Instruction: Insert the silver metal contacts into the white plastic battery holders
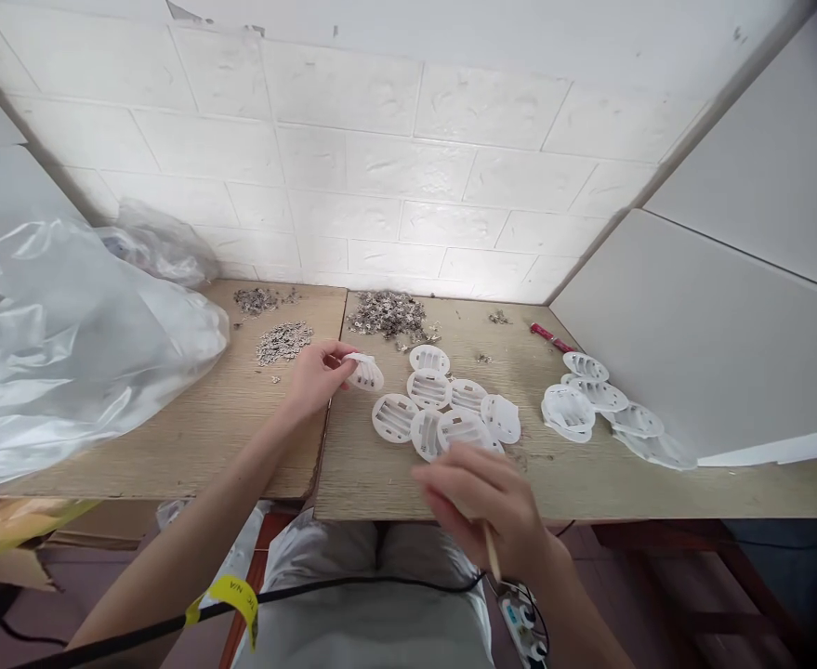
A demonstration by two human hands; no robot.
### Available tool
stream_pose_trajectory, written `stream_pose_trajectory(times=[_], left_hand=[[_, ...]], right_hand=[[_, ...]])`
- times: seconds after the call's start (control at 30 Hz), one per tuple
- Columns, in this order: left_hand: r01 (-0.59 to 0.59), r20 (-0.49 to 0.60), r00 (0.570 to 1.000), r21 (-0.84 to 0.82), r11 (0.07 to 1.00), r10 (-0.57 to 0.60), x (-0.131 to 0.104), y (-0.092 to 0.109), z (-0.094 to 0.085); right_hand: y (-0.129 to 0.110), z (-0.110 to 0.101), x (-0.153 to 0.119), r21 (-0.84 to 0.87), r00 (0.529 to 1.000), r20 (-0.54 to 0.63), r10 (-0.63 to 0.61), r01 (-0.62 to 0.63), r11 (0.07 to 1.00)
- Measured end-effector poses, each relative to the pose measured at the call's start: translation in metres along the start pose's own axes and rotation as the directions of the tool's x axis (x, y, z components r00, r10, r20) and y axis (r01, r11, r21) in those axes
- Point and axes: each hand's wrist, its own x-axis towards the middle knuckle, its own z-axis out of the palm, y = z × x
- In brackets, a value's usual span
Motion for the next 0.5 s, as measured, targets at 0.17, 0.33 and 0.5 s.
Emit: stream_pose_trajectory(times=[0.17, 0.33, 0.5], left_hand=[[-0.009, 0.039, 0.999, -0.003, 1.000, 0.009, 0.000, -0.002, 0.003], [-0.005, 0.061, 0.998, 0.028, 1.000, 0.003, 0.000, -0.001, 0.006], [-0.016, 0.076, 0.997, 0.033, 0.999, 0.014, 0.002, -0.004, 0.006]], right_hand=[[-0.022, 0.003, -0.074, 0.088, 0.932, 0.285, 0.223, -0.258, 0.962], [-0.008, 0.042, -0.106, -0.176, 0.584, 0.596, 0.550, -0.574, 0.800], [0.028, 0.100, -0.115, -0.257, 0.591, 0.592, 0.547, -0.505, 0.824]])
